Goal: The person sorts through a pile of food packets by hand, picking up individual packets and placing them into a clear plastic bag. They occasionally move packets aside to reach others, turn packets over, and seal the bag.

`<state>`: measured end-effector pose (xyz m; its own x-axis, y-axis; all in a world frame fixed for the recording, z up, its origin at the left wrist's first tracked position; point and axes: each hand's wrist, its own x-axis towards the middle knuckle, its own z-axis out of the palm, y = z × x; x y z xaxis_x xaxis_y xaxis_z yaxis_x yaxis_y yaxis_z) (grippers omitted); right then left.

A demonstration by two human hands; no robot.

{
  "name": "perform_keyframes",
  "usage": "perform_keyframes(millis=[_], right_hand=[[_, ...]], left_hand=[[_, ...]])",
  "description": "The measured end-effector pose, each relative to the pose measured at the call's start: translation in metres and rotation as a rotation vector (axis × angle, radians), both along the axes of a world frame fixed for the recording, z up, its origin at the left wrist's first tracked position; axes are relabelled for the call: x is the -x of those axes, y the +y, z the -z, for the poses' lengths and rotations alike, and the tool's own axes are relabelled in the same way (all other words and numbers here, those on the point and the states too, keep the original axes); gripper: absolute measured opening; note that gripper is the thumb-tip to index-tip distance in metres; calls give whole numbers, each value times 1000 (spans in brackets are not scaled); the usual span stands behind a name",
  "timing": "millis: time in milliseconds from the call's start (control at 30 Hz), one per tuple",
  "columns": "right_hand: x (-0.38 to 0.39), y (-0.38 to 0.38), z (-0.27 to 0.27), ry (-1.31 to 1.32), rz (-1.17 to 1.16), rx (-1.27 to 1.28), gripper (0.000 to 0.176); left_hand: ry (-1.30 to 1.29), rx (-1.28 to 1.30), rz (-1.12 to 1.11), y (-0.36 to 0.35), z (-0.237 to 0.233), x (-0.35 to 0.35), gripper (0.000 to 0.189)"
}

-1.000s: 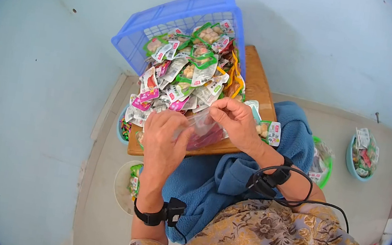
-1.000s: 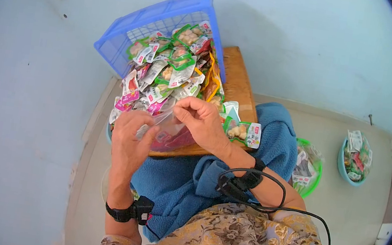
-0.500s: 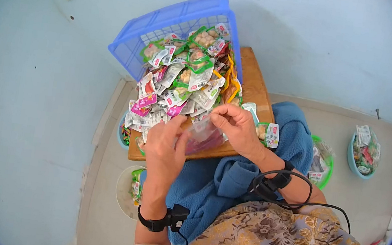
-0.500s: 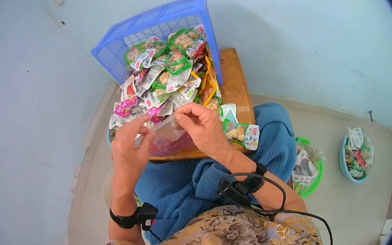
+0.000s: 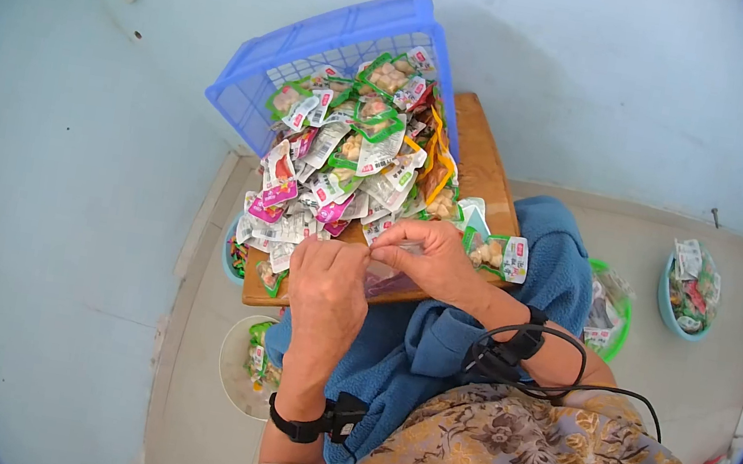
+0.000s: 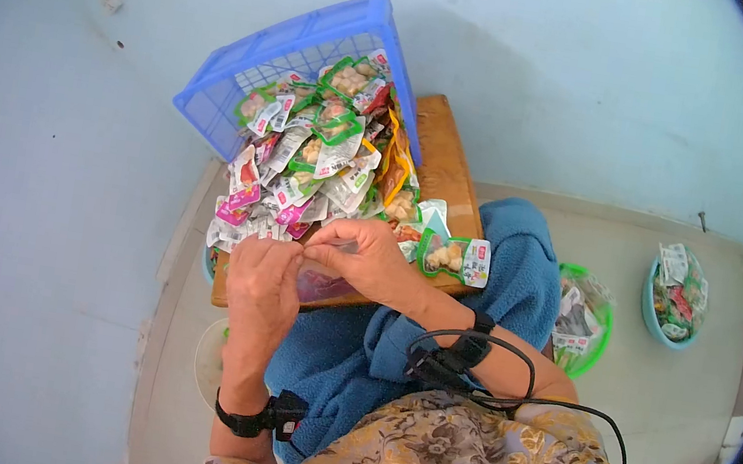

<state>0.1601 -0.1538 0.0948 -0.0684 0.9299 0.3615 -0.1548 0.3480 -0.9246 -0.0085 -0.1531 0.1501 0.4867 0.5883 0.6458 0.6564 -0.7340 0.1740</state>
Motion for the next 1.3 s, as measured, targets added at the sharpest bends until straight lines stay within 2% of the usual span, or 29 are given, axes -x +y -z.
perform_keyframes(millis=[333,467,633,667,733,800,867,900,967,1000,1067,1133,1300], right_hand=[[-2,2,1,8,99,37,11],[-10,3,11,37,50,90,12],[-13,-4,24,92,-1,105,24],[-15,-5,31,87,-3,109,24],[-17,-9,45,-103,-91,70,21],[-17,-12,53,-94,-93,120,21],[-17,-18,54,-82,-94,168,22],[-17,-21,52,-50,-99,225,23],[-16,-24,53,-15,-108,288,27],[-16,-24,57,-27,-115,313,30],[-13,-26,60,-40,-124,342,33],[-4,-30,61,131,-91,458,37],[-2,-26,64,195,-48,577,36]], left_hand=[[133,-40,-98,-6,10,21,11],[119,-21,-119,-7,13,34,8],[59,32,-118,-10,9,33,4],[31,47,-109,-11,10,33,5],[15,91,-103,-15,10,33,5],[1,134,-97,-17,9,35,5],[-97,320,-38,-19,9,38,7],[-97,323,-39,-21,10,39,7],[-245,612,-68,-25,12,43,14],[-245,617,-72,-24,15,45,14],[-373,915,-67,-16,27,51,20],[-380,967,-74,-3,45,59,22],[-479,1050,-55,10,89,58,17]])
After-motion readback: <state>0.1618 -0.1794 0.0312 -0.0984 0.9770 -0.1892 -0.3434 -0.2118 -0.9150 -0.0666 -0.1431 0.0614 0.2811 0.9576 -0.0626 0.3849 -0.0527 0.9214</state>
